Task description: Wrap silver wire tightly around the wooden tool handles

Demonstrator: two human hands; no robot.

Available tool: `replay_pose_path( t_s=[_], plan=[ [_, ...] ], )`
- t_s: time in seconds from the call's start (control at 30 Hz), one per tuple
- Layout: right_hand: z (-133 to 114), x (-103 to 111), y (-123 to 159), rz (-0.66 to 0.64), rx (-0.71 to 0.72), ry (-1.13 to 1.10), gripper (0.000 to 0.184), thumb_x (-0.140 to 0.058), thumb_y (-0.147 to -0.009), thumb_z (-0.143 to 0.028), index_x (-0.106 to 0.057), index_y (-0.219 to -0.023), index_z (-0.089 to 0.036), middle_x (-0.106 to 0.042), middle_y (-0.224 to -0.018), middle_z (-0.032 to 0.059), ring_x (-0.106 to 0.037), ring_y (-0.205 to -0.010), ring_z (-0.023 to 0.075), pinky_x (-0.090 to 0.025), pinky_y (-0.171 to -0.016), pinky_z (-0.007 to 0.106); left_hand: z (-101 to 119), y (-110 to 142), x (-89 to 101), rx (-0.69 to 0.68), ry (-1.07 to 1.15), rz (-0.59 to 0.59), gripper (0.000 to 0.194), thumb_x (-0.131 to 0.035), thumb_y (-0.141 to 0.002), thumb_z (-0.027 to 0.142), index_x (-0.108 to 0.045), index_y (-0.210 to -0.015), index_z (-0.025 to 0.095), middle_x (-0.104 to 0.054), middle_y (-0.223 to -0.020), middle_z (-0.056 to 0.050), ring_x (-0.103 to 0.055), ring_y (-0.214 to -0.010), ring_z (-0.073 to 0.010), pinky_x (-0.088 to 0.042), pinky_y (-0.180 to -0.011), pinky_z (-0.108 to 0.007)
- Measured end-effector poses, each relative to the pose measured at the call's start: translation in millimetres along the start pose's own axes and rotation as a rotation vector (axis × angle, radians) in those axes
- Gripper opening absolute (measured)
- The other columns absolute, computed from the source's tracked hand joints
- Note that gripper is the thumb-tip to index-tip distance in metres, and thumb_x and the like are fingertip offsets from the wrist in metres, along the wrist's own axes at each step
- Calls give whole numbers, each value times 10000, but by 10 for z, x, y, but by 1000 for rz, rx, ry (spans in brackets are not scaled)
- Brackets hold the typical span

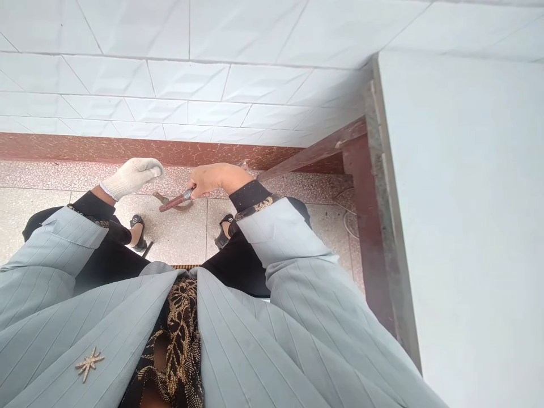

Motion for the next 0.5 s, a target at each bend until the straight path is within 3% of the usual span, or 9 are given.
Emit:
replay_pose_path(
  t_s=[0.1,0.23,0.33,0.43,0.5],
  plan=[
    [30,-6,11,-6,118,-100,218,-642,-913,-247,-820,-1014,-170,-616,-657,-30,-483,-633,126,-342,-656,289,-12,-26,13,47,-20,58,246,-508,-897,302,-706,-909,156,-680,-832,-34,-585,-767,-154,-480,-780,-317],
    [38,10,62,96,257,-196,228,-687,-870,-273,-827,-1030,-193,-603,-653,-56,-480,-634,111,-335,-667,273,-12,-66,-3,114,-52,73,203,-514,-901,277,-681,-881,164,-652,-791,-26,-559,-741,-153,-446,-736,-302],
    [20,51,94,356,300,-336,267,-680,-878,-293,-817,-1086,-198,-631,-718,-50,-494,-667,107,-349,-686,265,-8,-75,-108,146,-23,12,166,-525,-907,264,-639,-832,170,-614,-757,-16,-517,-681,-136,-411,-684,-287],
    [43,77,71,687,183,-496,286,-632,-918,-291,-793,-1110,-152,-641,-755,-14,-521,-693,121,-371,-689,275,39,-37,-284,112,130,-151,189,-500,-940,296,-595,-825,180,-545,-706,6,-475,-631,-122,-396,-641,-270],
    [65,72,31,789,75,-514,277,-616,-937,-279,-780,-1102,-130,-631,-748,0,-525,-689,131,-373,-682,285,93,4,-381,50,205,-244,221,-489,-957,335,-598,-843,179,-530,-703,11,-474,-637,-121,-407,-645,-263]
  ],
)
Point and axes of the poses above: each hand's wrist, its own y-axis away from the middle knuckle, its own x-axis out of the back of the hand, z = x × y, the point moved 2 cm from there along -y, towards the middle knuckle
